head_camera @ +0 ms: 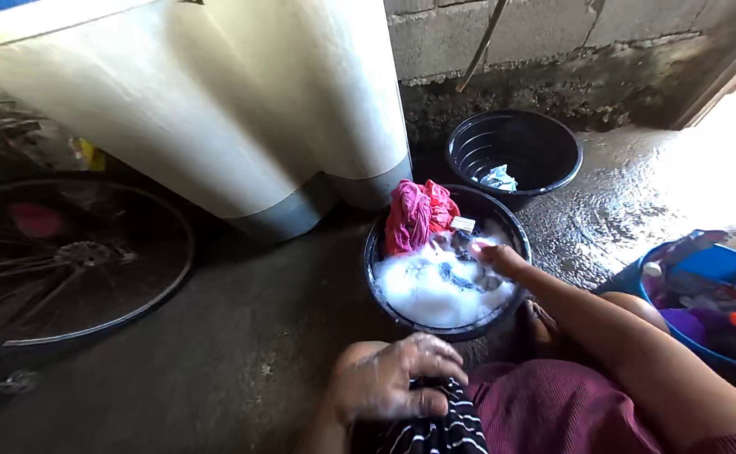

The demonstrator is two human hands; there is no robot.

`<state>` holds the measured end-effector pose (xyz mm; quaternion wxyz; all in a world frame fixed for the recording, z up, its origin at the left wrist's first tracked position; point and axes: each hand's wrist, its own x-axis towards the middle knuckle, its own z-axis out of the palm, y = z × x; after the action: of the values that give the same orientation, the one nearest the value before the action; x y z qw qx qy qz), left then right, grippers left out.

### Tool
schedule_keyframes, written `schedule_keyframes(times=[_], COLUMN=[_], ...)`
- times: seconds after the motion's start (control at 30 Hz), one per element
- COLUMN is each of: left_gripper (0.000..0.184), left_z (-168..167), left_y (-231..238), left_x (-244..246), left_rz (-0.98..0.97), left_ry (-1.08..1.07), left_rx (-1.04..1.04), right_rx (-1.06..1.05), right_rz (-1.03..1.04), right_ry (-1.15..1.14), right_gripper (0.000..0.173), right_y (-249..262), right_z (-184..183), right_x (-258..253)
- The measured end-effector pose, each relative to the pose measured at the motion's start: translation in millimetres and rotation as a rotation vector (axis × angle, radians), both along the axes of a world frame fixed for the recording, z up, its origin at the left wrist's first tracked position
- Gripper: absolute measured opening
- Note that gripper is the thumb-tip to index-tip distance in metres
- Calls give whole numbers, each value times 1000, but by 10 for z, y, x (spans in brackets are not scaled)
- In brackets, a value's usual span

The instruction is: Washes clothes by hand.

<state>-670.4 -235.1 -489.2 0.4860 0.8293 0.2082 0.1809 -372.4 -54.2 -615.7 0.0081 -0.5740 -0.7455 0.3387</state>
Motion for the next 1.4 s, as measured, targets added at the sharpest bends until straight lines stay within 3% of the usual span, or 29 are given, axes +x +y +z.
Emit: schedule_keyframes(times=[0.1,0.27,0.4,0.47,0.57,0.7,0.83,1.0,1.13,1.23,1.4], left_gripper=[41,35,22,30,41,40,37,33,31,32,37], left_z=[19,175,438,509,518,538,199,-509,-835,-815,-793], left_y=[-443,-906,-1172,-1165,-888,-155,576,1164,1413,1488,1528], left_x=[-150,-577,-878,-821,-599,-134,280,343,193,146,113], left_rz=[-2,308,392,447,583,596,676,1034,1247,1262,1184], left_ry=[68,132,372,480,514,322,-20,-371,-405,-406,-337], left_rx=[107,250,157,144,234,196,-109,-635,-854,-826,-755], right_rx=[66,125,131,113,59,12,-32,-75,-132,-165,-238], right_rz=[17,64,71,55,21,8,-48,-221,-312,-388,-292], right_ry=[-44,-151,-186,-155,-110,-177,-153,-216,-205,-238,-247], right_gripper=[32,30,29,30,32,34,45,53,64,69,48], right_y=[-25,-123,-80,-43,-56,-187,-170,176,540,700,432], right_z=[273,548,561,488,257,106,-13,-359,-616,-900,-1235], right_x=[-6,4,30,28,13,-2,29,-40,-198,-297,-587])
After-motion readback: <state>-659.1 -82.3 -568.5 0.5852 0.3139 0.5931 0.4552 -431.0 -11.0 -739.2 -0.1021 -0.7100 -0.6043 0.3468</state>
